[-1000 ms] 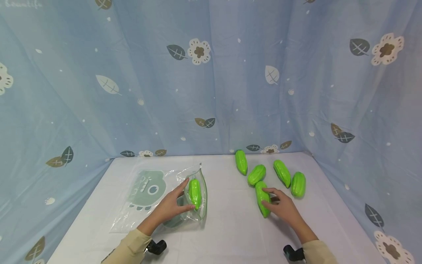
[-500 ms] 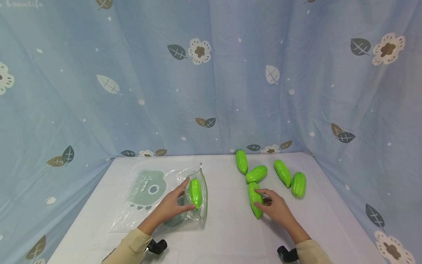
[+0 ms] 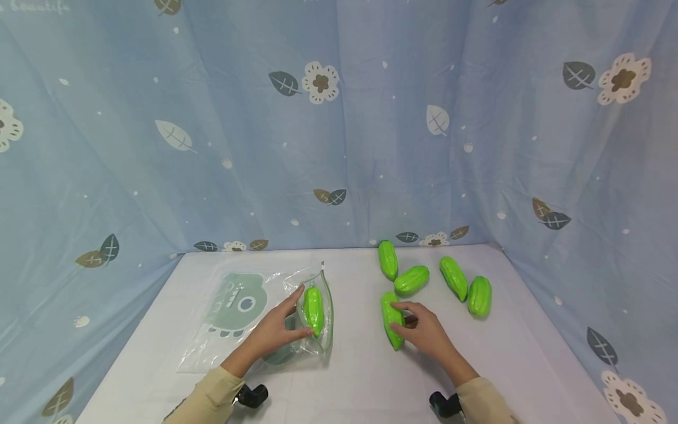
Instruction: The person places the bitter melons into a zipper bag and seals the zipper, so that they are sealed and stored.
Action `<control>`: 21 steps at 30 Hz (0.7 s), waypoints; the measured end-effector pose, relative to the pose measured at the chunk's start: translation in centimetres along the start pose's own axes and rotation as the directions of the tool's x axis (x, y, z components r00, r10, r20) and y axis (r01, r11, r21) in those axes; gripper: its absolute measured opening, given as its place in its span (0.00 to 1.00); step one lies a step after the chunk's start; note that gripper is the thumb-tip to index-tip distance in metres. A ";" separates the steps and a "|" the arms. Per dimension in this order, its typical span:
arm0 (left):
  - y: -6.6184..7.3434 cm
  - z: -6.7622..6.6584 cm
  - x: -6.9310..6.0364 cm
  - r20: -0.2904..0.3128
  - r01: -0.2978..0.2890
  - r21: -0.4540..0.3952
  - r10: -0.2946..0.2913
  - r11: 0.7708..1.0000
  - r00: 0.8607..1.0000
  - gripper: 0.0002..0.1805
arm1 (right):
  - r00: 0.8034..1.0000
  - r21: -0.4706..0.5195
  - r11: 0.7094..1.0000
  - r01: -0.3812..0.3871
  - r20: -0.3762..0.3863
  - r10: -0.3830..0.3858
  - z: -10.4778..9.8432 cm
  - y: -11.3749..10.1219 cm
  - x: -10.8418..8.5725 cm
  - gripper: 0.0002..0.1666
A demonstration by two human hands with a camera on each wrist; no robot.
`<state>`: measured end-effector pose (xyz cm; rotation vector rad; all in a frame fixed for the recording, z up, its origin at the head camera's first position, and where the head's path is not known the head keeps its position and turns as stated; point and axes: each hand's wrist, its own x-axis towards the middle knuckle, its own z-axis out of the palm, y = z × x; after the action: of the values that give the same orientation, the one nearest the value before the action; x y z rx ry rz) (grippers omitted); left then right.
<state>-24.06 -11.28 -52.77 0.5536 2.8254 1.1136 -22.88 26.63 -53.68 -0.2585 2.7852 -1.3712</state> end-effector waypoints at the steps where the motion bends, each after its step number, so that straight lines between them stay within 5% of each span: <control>1: 0.0 0.0 0.0 0.000 0.000 -0.001 0.000 1.000 1.000 0.60 | 1.000 0.000 1.000 0.001 0.001 -0.001 0.2 -0.1 0.1 0.30; 21: 0.1 0.0 0.0 0.005 -0.003 -0.005 0.003 1.000 1.000 0.59 | 0.999 0.000 0.999 0.051 0.008 -0.051 3.2 -2.0 1.6 0.28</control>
<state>-24.01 -11.28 -52.70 0.5600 2.8182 1.1178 -23.84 22.65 -53.98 -0.3366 2.7913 -1.3764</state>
